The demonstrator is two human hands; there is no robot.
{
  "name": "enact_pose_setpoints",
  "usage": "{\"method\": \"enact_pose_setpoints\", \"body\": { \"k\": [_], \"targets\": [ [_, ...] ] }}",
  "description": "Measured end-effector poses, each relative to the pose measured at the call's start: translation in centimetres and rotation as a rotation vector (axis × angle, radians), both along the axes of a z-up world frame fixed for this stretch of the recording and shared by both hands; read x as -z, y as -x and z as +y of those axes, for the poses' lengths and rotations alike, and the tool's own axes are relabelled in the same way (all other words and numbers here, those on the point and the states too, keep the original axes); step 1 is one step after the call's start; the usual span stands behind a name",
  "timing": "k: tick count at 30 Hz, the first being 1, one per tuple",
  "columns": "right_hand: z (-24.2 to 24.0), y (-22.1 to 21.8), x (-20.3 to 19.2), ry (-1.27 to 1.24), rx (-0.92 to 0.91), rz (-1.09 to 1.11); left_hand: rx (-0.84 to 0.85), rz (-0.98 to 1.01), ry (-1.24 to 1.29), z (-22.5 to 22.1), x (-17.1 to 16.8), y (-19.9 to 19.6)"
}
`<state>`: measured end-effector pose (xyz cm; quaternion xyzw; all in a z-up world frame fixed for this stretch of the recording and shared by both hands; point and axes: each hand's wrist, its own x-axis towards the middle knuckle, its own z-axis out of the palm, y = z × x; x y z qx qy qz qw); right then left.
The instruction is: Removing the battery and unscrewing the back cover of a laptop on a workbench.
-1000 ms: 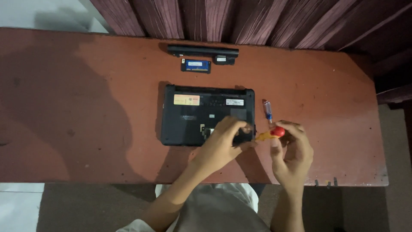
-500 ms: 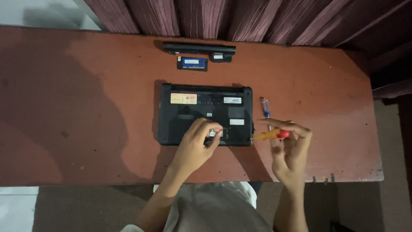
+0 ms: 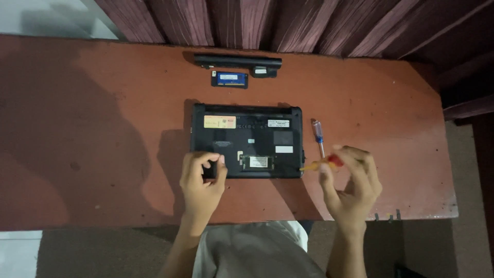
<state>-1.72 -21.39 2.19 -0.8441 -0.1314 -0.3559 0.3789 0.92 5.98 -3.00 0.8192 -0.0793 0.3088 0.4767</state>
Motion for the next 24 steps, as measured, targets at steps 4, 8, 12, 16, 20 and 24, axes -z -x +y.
{"method": "enact_pose_setpoints", "body": {
  "k": [4,8,12,16,20,24],
  "targets": [
    [0.8,-0.6,0.5,-0.117,-0.022,-0.047,0.009,0.011,0.009,0.0,-0.1,-0.1],
    [0.4,-0.6,0.9,-0.063,-0.017,-0.075,-0.015,0.005,0.064,0.0,0.4,-0.4],
    [-0.1,-0.1,2.3,-0.070,0.048,-0.155,-0.003,0.035,0.113,0.4,0.3,-0.5],
    [1.0,-0.3,1.5,-0.077,0.036,-0.162,-0.007,0.036,0.138,0.5,0.3,-0.9],
    [2.5,-0.5,0.0,-0.100,0.070,-0.162,-0.011,0.034,0.154,0.4,-0.1,-1.1],
    [1.8,-0.2,0.9,-0.059,-0.006,-0.080,-0.001,0.030,0.160,0.5,0.1,-0.9]
  ]
}}
